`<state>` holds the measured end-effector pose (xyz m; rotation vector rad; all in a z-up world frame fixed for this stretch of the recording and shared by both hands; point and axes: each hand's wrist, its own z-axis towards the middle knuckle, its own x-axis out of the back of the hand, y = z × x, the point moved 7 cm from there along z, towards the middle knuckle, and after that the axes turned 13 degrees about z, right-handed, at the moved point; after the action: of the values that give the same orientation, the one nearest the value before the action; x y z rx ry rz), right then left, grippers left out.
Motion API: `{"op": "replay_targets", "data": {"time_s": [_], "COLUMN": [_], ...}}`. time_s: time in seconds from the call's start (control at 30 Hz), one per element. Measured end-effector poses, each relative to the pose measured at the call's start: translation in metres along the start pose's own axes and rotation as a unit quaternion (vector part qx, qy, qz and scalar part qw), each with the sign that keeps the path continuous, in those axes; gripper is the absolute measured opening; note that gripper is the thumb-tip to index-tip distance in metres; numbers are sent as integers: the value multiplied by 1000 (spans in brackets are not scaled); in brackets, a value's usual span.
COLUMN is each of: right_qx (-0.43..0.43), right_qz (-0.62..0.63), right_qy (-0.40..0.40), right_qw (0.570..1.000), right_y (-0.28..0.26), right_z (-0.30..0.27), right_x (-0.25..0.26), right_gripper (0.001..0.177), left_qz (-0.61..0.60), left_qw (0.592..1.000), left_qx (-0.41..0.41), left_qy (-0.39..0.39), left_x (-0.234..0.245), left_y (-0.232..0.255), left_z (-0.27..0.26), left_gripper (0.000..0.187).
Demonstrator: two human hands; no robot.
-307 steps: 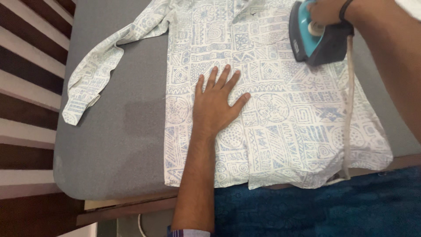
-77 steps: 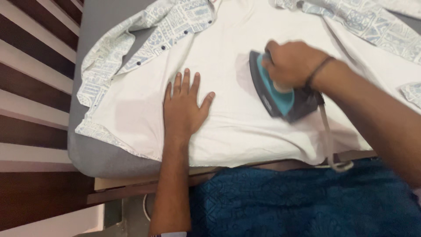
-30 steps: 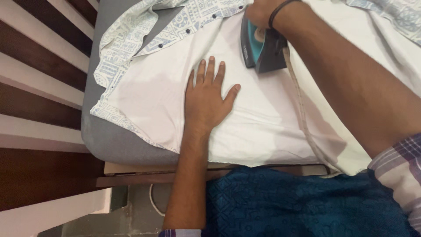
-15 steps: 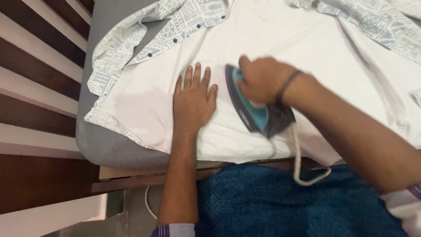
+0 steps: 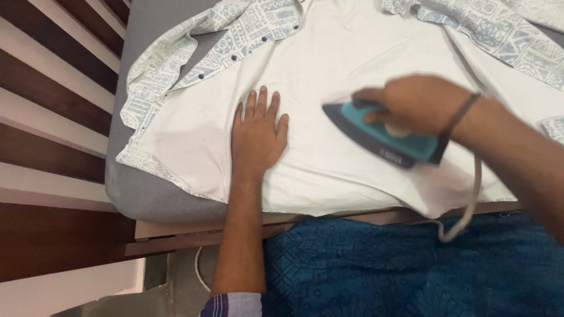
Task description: The person irons a white patterned shirt laid out on an ironing board. They use a handheld iron to smooth the front panel and sleeves, holding the fabric with one hand while moving the iron with the other.
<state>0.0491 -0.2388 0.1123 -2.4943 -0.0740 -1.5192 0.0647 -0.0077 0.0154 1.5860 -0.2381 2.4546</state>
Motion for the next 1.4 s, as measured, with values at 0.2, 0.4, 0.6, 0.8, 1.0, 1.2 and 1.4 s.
{"op": "replay_targets", "data": {"time_s": [0.2,0.4,0.6,0.8,1.0,1.2,1.4], "right_qx": [129,133,145,69,9,92,242], "right_qz": [-10,-3,2,-49,-123,-57,-6], "right_qy": [177,295,295,228,184,162,190], "right_qw": [976,946,944,970,975,981,951], "right_y": [29,37,57,118,154,97,7], "right_z": [69,68,9,-41,-60,-39,-30], "right_x": [40,31,15,-1,-9,-9,-13], "right_gripper": [59,49,45,52,53,51,48], "left_qz": [-6,2,9,5,12,21,12], "left_qw": [1000,1000,1000,1000,999,999,999], "left_qx": [3,-4,-6,1,0,-1,2], "left_qy": [0,-3,-10,-29,-34,-27,-32], "left_x": [0,-1,1,2,-1,2,3], "left_y": [0,-1,1,1,2,2,2], "left_z": [0,0,1,1,1,1,2], "left_gripper": [54,54,54,55,56,55,56]}}
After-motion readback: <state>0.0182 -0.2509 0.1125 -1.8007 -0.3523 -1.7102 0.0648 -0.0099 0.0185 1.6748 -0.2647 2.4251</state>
